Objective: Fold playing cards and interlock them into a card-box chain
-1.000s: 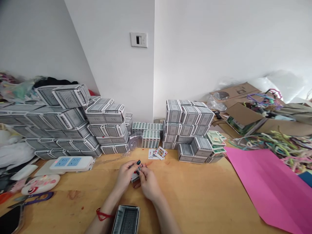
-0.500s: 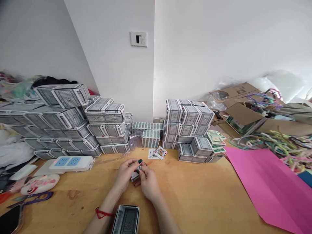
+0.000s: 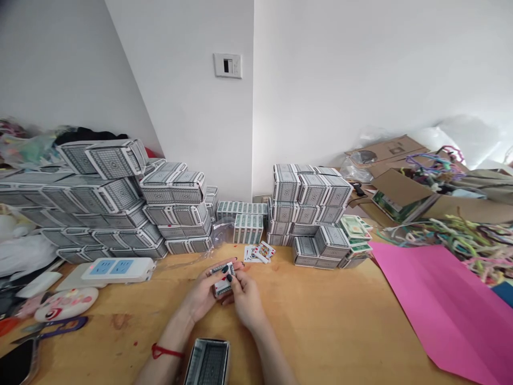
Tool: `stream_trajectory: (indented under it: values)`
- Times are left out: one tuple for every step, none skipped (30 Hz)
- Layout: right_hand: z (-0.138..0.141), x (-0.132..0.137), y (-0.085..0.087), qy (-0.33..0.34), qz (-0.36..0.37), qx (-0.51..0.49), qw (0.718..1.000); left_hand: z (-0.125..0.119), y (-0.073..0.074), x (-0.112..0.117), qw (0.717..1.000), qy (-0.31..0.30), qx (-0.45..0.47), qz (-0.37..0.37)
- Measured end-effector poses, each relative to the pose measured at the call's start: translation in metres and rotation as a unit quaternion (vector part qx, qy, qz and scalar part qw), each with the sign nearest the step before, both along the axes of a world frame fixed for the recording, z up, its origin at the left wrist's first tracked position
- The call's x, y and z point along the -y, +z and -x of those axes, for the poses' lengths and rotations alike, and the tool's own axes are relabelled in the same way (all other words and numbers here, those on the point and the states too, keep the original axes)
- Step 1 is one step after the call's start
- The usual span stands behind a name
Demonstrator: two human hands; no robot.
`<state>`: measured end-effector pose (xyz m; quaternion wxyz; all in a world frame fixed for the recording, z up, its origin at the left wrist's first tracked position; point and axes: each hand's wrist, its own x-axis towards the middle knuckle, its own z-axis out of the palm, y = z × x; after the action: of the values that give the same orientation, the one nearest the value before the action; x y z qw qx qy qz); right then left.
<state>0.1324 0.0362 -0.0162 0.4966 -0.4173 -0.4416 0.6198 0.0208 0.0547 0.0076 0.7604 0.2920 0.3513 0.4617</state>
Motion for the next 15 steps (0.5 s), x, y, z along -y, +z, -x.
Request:
stream_trajectory:
  values:
    - [-0.0001, 0.0006, 0.0015, 0.007, 0.002, 0.000, 1.000, -0.0008, -0.0010, 0.0001, 1.000, 0.005, -0.011, 0.000]
    - [-0.0002, 0.0012, 0.0028, 0.015, 0.004, 0.002, 1.000, -0.0017, -0.0019, 0.0002, 1.000, 0.010, -0.022, -0.002]
    - [-0.0004, 0.0018, 0.0039, 0.022, 0.007, 0.005, 1.000, -0.0025, -0.0025, 0.0004, 0.999, 0.013, -0.033, -0.004]
    - [-0.0008, 0.0023, 0.0048, 0.030, 0.009, 0.008, 0.999, -0.0033, -0.0029, 0.0006, 0.999, 0.016, -0.045, -0.007]
    - [-0.0012, 0.0027, 0.0054, 0.038, 0.012, 0.012, 0.999, -0.0040, -0.0028, 0.0008, 0.998, 0.018, -0.056, -0.009]
    - [-0.0017, 0.0030, 0.0058, 0.049, 0.014, 0.015, 0.999, -0.0045, -0.0025, 0.0012, 0.998, 0.018, -0.067, -0.010]
    - [-0.0022, 0.0032, 0.0059, 0.060, 0.015, 0.018, 0.998, -0.0049, -0.0018, 0.0016, 0.997, 0.017, -0.074, -0.012]
    - [-0.0025, 0.0033, 0.0057, 0.070, 0.015, 0.020, 0.997, -0.0052, -0.0011, 0.0020, 0.997, 0.012, -0.077, -0.013]
    - [-0.0027, 0.0034, 0.0052, 0.079, 0.013, 0.022, 0.997, -0.0054, -0.0005, 0.0024, 0.997, 0.005, -0.078, -0.016]
    - [-0.0026, 0.0034, 0.0046, 0.085, 0.011, 0.024, 0.996, -0.0055, 0.0000, 0.0027, 0.997, -0.003, -0.078, -0.017]
    - [-0.0022, 0.0034, 0.0037, 0.087, 0.008, 0.026, 0.996, -0.0055, 0.0002, 0.0028, 0.997, -0.012, -0.078, -0.018]
    - [-0.0015, 0.0034, 0.0026, 0.084, 0.005, 0.030, 0.996, -0.0054, 0.0000, 0.0028, 0.997, -0.017, -0.080, -0.017]
    - [-0.0005, 0.0034, 0.0014, 0.079, 0.002, 0.036, 0.996, -0.0052, -0.0005, 0.0025, 0.996, -0.019, -0.083, -0.014]
    - [0.0008, 0.0035, 0.0001, 0.072, -0.002, 0.044, 0.996, -0.0051, -0.0012, 0.0021, 0.996, -0.015, -0.088, -0.012]
    - [0.0023, 0.0035, -0.0013, 0.065, -0.007, 0.055, 0.996, -0.0049, -0.0021, 0.0014, 0.996, -0.008, -0.094, -0.010]
